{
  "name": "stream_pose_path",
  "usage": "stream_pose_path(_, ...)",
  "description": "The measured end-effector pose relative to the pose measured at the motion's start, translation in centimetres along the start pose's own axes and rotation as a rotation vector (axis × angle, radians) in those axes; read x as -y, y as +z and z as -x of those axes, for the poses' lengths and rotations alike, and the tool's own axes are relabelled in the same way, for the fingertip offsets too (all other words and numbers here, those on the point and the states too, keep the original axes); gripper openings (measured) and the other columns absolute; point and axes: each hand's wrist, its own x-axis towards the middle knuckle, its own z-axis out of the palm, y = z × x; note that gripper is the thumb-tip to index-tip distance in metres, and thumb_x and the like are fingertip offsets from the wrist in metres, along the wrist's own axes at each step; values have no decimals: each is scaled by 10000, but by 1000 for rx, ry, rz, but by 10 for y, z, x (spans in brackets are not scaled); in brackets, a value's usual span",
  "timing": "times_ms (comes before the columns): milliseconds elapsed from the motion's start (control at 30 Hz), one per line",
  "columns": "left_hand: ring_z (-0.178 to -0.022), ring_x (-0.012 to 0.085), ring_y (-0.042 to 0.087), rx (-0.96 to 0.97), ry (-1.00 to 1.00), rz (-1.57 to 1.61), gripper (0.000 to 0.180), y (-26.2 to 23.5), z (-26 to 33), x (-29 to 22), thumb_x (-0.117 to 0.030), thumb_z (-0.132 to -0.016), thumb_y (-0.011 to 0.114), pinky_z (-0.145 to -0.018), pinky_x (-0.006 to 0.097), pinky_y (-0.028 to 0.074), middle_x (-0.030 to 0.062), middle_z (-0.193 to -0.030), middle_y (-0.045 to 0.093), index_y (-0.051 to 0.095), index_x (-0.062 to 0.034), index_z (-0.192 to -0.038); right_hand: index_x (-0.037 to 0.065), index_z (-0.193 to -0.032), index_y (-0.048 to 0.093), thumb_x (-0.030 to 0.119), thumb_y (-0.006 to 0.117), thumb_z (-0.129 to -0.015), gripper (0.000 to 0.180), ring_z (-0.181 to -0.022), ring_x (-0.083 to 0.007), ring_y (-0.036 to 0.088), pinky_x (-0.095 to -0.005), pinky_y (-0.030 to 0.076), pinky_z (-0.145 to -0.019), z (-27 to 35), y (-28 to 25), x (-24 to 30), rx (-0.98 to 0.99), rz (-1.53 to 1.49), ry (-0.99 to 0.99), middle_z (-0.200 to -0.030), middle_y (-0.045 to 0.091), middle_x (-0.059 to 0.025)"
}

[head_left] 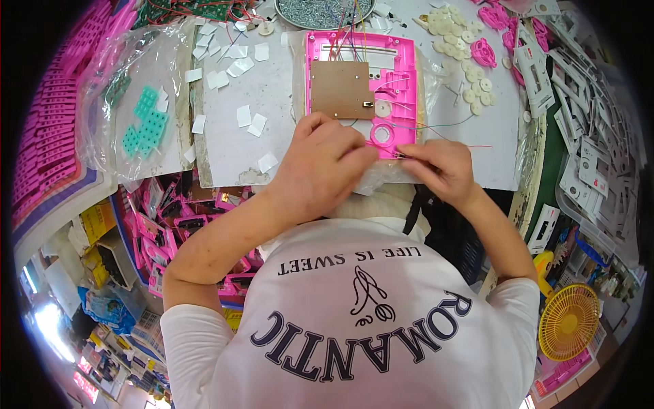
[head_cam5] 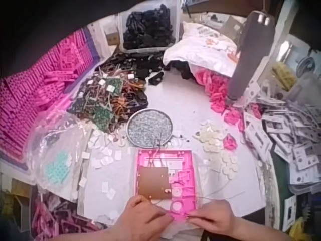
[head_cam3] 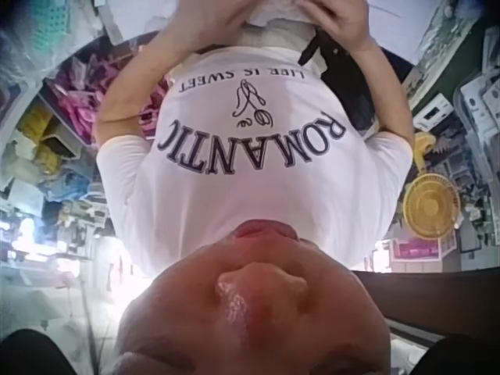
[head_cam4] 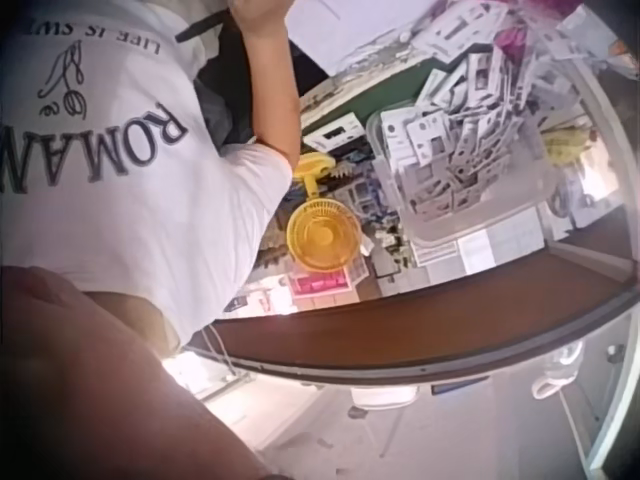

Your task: Assembling components into a pink frame and packaging the finished toy.

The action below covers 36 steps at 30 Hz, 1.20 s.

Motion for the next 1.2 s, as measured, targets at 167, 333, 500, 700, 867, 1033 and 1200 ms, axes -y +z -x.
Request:
stream_pose_path(167, -978, 200, 602, 73, 39, -90, 477, 3, -3, -13, -198, -816, 756, -1032, 495, 363, 6, -1118, 634, 654, -130, -1277, 74, -1162, 745, 73, 809, -797, 371, -518, -183, 550, -325, 420, -484, 19, -1, 27, -69, 117, 64, -622, 569, -42)
stream_pose_path(333, -1003, 184, 598, 151, 85, -198, 481, 6, -2, -13, -206, -806, 742, -1042, 504, 352, 7, -1131, 633, 664, -103, -1269, 22, -1232, 704, 73, 794, -781, 463, -519, -181, 542, -332, 427, -468, 16, 5, 39, -15, 423, -38, -598, 520, -31)
stream_pose_path(500, -953, 189, 597, 141, 192, -336, 444, 9, -6, -18, -167, -775, 675, -1016, 485, 383, 22, -1078, 624, 683, -40, -1200, -89, -1318, 614, 79, 658, -818, 530, -549, -174, 603, -318, 463, -460, 9, -9, 77, 415, 755, 25, -591, 530, -12)
stream_pose_path(700, -910, 196, 599, 164, 275, -396, 410, 8, -11, -17, -167, -771, 631, -1002, 457, 410, 28, -987, 604, 688, -18, -1148, -75, -1248, 650, 118, 607, -824, 468, -600, -231, 677, -384, 515, -498, -43, -33, 91, 851, 818, 44, -653, 647, -74)
stream_pose_path(867, -913, 204, 613, 164, 246, -325, 377, 4, -14, -14, -154, -766, 662, -1011, 452, 412, 35, -1003, 623, 696, -46, -1126, 72, -903, 762, 297, 669, -870, 245, -667, -325, 690, -399, 545, -617, -125, -32, 39, -9, 306, 190, -747, 723, -111)
stream_pose_path(1033, -840, 266, 634, 28, -59, 48, 231, -20, -33, 19, -122, -779, 698, -832, 426, 478, 82, -958, 661, 681, -69, -1002, 66, -825, 740, 308, 688, -808, 248, -728, -349, 708, -458, 562, -672, -158, 9, 7, -3, 550, 353, -759, 721, -146)
stream_pose_path(1200, -743, 334, 627, -333, -252, -207, 221, -19, -79, 87, -215, -784, 737, -684, 441, 491, 127, -820, 647, 649, -42, -890, 30, -826, 718, 271, 670, -796, 247, -702, -360, 705, -458, 559, -676, -160, 11, 11, -29, 467, 435, -739, 709, -174)
